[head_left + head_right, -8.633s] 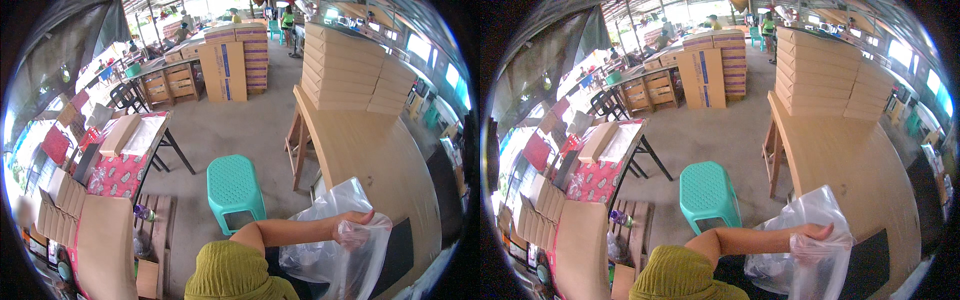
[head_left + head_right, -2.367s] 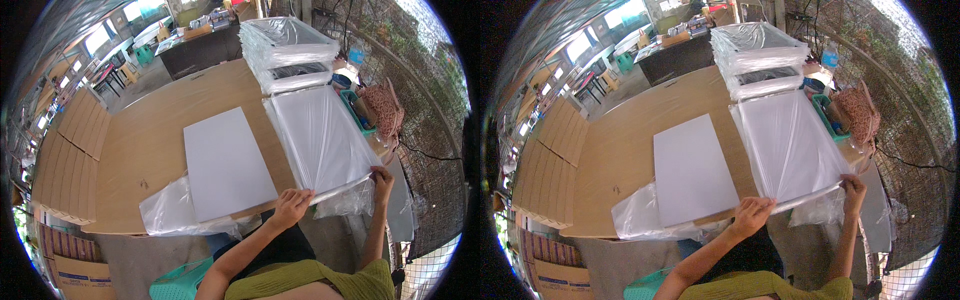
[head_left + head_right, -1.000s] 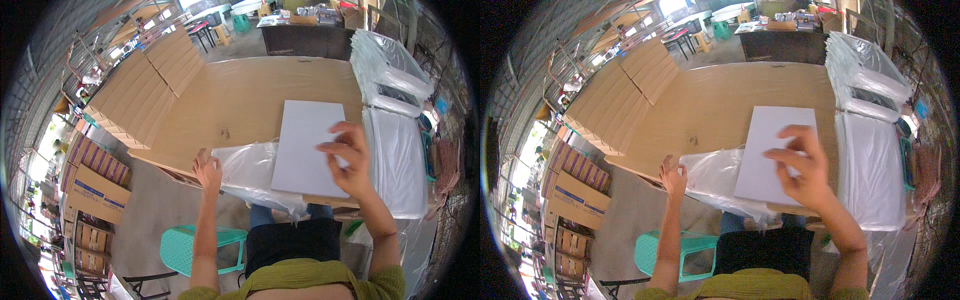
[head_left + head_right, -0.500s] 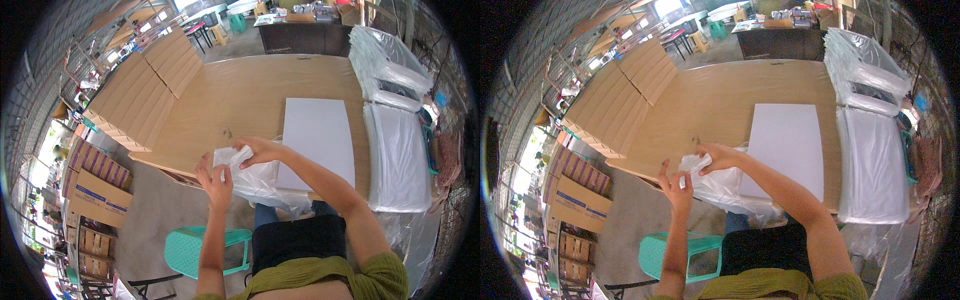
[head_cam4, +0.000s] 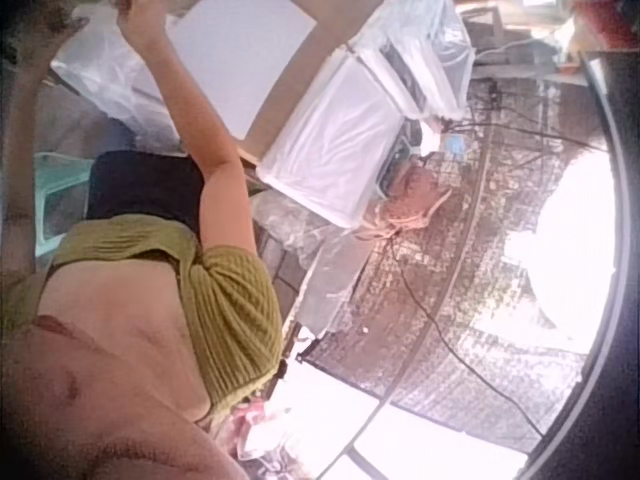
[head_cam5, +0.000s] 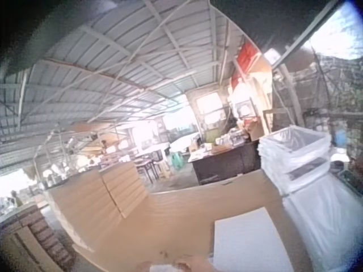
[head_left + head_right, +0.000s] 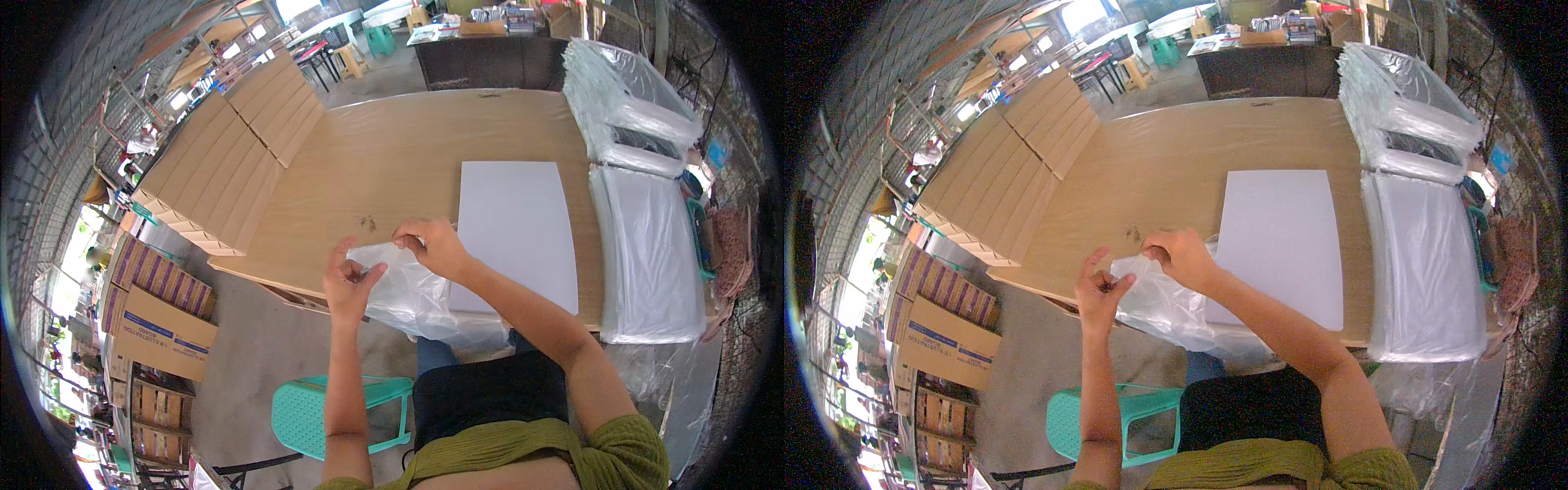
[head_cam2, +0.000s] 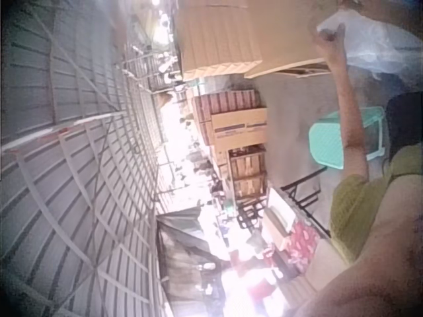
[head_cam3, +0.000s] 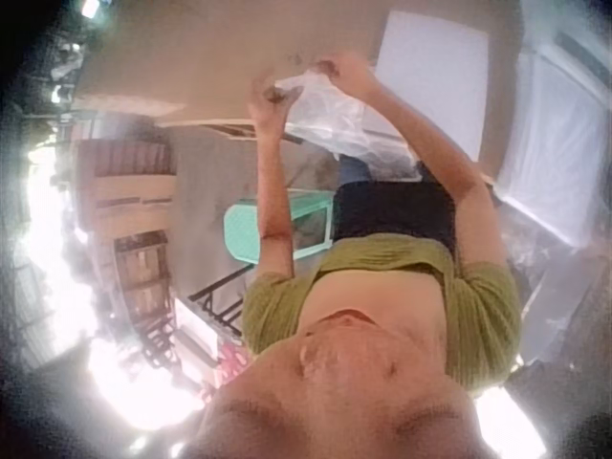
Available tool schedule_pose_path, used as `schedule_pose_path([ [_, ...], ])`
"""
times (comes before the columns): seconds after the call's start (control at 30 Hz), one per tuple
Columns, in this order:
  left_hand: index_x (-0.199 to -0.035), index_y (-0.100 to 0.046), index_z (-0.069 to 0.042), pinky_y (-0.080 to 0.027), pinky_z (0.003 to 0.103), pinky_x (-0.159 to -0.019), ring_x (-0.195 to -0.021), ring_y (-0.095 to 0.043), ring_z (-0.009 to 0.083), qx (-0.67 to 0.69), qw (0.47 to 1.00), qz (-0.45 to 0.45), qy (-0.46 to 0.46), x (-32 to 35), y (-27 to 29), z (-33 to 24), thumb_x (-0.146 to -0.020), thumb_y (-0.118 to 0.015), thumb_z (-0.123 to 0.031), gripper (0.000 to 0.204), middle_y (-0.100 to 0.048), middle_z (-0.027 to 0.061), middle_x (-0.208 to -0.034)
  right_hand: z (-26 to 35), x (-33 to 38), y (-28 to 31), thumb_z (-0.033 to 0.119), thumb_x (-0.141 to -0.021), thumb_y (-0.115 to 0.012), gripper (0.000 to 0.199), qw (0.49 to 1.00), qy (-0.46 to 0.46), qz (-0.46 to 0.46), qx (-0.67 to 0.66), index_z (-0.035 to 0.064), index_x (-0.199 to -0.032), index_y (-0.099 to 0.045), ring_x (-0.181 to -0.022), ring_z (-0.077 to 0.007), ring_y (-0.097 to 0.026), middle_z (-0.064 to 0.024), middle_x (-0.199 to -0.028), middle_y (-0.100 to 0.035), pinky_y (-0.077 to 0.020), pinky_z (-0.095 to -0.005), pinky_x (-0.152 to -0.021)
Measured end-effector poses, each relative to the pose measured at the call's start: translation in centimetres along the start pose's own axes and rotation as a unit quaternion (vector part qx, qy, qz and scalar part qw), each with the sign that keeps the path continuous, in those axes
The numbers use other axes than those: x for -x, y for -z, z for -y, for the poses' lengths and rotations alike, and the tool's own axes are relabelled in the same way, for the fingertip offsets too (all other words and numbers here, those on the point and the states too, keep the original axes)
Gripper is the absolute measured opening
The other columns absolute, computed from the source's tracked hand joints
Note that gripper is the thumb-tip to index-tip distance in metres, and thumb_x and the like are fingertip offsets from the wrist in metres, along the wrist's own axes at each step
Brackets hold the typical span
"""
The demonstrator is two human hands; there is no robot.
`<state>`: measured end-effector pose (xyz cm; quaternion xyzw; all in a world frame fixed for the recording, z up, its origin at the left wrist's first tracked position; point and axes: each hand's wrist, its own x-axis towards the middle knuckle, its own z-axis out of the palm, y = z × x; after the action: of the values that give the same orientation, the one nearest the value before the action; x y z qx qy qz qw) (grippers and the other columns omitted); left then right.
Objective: The person packages rectangular panels by sliding them into clear plastic bags, folding the bag edges, and stacking the finished items on a table.
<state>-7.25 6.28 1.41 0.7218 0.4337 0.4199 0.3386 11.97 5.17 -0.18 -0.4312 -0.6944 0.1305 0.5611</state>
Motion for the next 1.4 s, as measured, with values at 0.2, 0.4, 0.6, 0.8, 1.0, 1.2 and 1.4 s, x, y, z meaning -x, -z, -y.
schedule_pose_path([
  [0.2, -0.101, -0.062, -0.002, -0.046, 0.028, -0.07, -0.078, -0.057, 0.0127, 0.48, 0.842, 0.173, 0.172, 0.6, -2.9, 3.2, -0.087, -0.055, -0.046, 0.047, -0.063, 0.0047, -0.081, 0.5, -0.1, -0.7, 0.002, -0.079, -0.058, 0.011, 0.996, 0.061, -0.067, -0.021, 0.0052, -0.088, -0.054, -0.073, -0.0311, -0.057, -0.0136, -0.078, -0.057, -0.0453, -0.0365, -0.064],
  [0.4, -0.111, -0.058, -0.002, -0.047, 0.031, -0.076, -0.082, -0.058, 0.0168, 0.201, 0.706, 0.679, -0.002, -0.2, 1.8, 0.8, -0.086, -0.053, -0.053, 0.057, -0.063, 0.0056, -0.092, -0.8, 2.1, 1.5, 0.023, -0.084, -0.065, 0.032, 0.793, -0.197, 0.467, -0.338, 0.0011, -0.105, -0.053, -0.075, -0.0197, -0.058, -0.0057, -0.082, -0.061, -0.0472, -0.0295, -0.068],
  [0.6, -0.111, -0.057, -0.002, -0.047, 0.031, -0.076, -0.085, -0.056, 0.0152, 0.486, 0.763, 0.422, 0.051, 5.8, 2.8, 4.2, -0.085, -0.059, -0.048, 0.053, -0.063, 0.005, -0.092, 4.1, 9.1, 4.9, 0.03, -0.084, -0.066, 0.035, 0.458, 0.129, 0.599, -0.644, -0.0022, -0.098, -0.065, -0.07, -0.0199, -0.059, -0.0101, -0.084, -0.064, -0.0468, -0.0338, -0.058],
  [0.8, -0.119, -0.052, -0.004, -0.048, 0.029, -0.076, -0.083, -0.055, 0.0119, 0.213, 0.759, 0.608, 0.091, 6.8, -0.9, 2.6, -0.082, -0.069, -0.029, 0.048, -0.059, 0.0025, -0.098, 5.7, 10.5, 13.4, 0.032, -0.085, -0.063, 0.035, 0.636, 0.004, 0.38, -0.672, 0.0, -0.102, -0.063, -0.076, -0.021, -0.06, -0.01, -0.09, -0.063, -0.0476, -0.0348, -0.066],
  [1.0, -0.121, -0.05, -0.001, -0.047, 0.034, -0.078, -0.09, -0.057, 0.0182, 0.642, 0.625, 0.436, 0.084, 8.0, -1.8, 0.7, -0.08, -0.071, -0.029, 0.054, -0.06, 0.0074, -0.102, 5.1, 14.0, 14.8, 0.033, -0.087, -0.06, 0.036, 0.734, -0.09, 0.314, -0.596, 0.0023, -0.105, -0.06, -0.082, -0.0221, -0.06, -0.0098, -0.096, -0.062, -0.0484, -0.0358, -0.075],
  [1.2, -0.115, -0.054, 0.001, -0.047, 0.035, -0.072, -0.084, -0.058, 0.0194, 0.455, 0.716, 0.522, 0.082, 5.3, -2.7, -1.8, -0.083, -0.066, -0.033, 0.048, -0.062, 0.0127, -0.099, 5.5, 16.7, 16.6, 0.028, -0.083, -0.064, 0.034, 0.719, -0.115, 0.264, -0.633, 0.0013, -0.103, -0.06, -0.081, -0.0229, -0.06, -0.0102, -0.094, -0.062, -0.0489, -0.0363, -0.076],
  [1.4, -0.105, -0.057, 0.0, -0.049, 0.036, -0.077, -0.076, -0.06, 0.0218, 0.76, 0.408, 0.474, 0.175, 5.7, -4.1, -1.7, -0.084, -0.063, -0.036, 0.042, -0.064, 0.0081, -0.088, 5.0, 18.3, 18.2, 0.021, -0.076, -0.07, 0.032, 0.669, -0.351, 0.164, -0.635, -0.0015, -0.096, -0.06, -0.076, -0.0236, -0.06, -0.0109, -0.087, -0.061, -0.0492, -0.0365, -0.073],
])
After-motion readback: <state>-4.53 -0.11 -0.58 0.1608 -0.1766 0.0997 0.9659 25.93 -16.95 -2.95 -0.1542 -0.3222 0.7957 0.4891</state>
